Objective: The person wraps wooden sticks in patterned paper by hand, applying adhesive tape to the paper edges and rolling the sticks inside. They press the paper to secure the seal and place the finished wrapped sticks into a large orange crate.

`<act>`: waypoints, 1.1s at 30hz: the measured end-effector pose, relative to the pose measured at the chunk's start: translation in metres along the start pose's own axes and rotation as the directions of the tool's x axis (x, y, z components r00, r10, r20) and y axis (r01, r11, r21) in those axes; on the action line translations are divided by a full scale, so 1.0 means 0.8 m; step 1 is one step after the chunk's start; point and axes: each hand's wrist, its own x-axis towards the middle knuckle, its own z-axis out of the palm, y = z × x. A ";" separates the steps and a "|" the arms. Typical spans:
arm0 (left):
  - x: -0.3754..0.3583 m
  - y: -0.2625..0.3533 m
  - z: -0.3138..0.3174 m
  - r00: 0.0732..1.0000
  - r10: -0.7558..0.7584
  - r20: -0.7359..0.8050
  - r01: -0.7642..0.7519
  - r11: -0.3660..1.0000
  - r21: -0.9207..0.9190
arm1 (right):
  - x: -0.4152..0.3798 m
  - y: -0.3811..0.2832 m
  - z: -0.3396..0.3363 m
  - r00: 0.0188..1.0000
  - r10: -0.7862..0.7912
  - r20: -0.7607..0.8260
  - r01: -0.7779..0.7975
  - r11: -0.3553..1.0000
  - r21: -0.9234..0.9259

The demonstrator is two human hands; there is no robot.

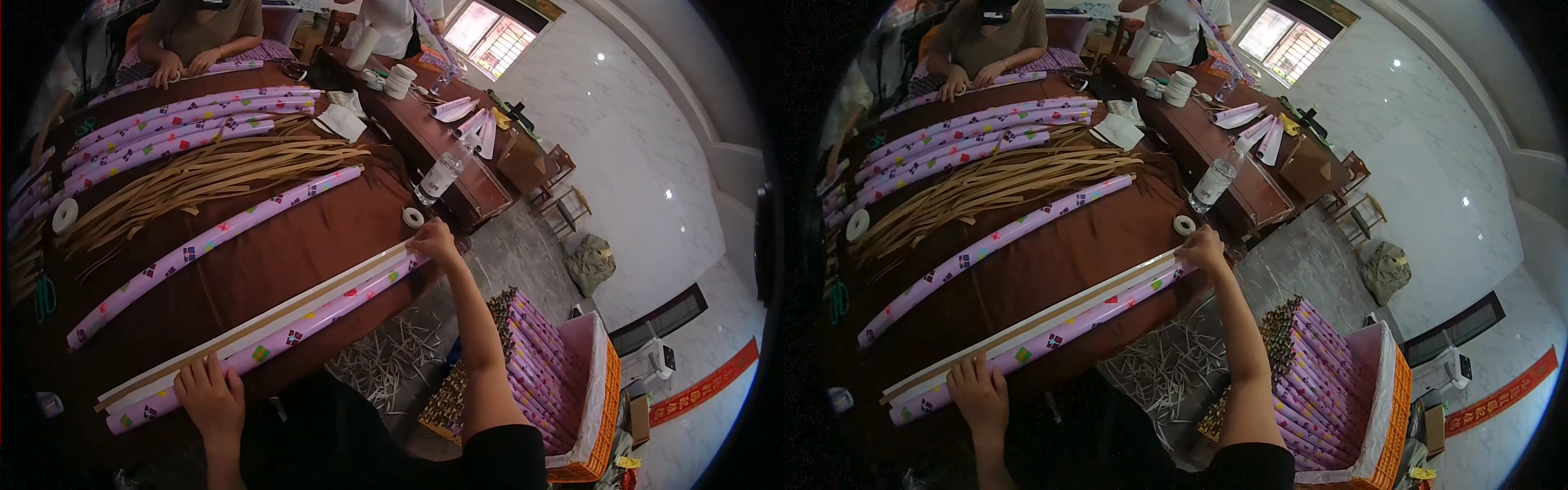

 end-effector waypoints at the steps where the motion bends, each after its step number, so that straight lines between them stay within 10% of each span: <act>1: 0.000 0.000 -0.001 1.000 -0.009 0.009 0.009 1.000 -0.011 | 0.000 0.006 0.004 1.000 0.002 0.001 -0.002 1.000 0.002; 4: -0.001 -0.002 0.002 1.000 0.012 -0.008 -0.012 1.000 -0.002 | 0.001 0.010 0.003 0.990 0.104 0.094 -0.109 0.993 0.043; 7: 0.000 0.000 -0.002 0.997 -0.032 0.064 0.035 0.998 -0.044 | -0.002 0.009 0.008 0.860 0.407 0.309 -0.510 0.706 0.491; 13: -0.001 -0.001 -0.004 0.997 0.009 0.075 -0.008 1.000 -0.017 | -0.005 0.061 0.079 0.861 0.503 -0.079 -0.390 0.750 0.534; 16: -0.001 -0.001 -0.008 0.996 0.034 0.080 -0.033 0.999 -0.017 | -0.015 0.042 0.075 0.678 0.649 -0.346 -0.208 0.620 0.756; 19: -0.007 -0.003 -0.006 0.997 0.021 0.078 -0.019 1.000 -0.018 | -0.036 -0.043 0.017 0.720 0.362 -0.592 -0.054 0.879 0.473; 22: -0.008 -0.009 -0.002 0.998 0.042 0.052 -0.040 0.998 -0.039 | -0.068 -0.129 -0.031 0.872 -0.381 -0.306 0.459 0.854 0.245; 25: -0.005 -0.008 -0.010 0.996 0.046 0.075 -0.043 0.998 -0.051 | -0.090 -0.206 -0.040 0.517 -0.854 -0.058 0.845 0.498 0.196; 33: -0.005 -0.040 -0.039 0.965 0.206 0.164 -0.190 0.976 -0.106 | -0.094 -0.258 0.017 0.299 -0.954 -0.027 0.942 0.291 0.168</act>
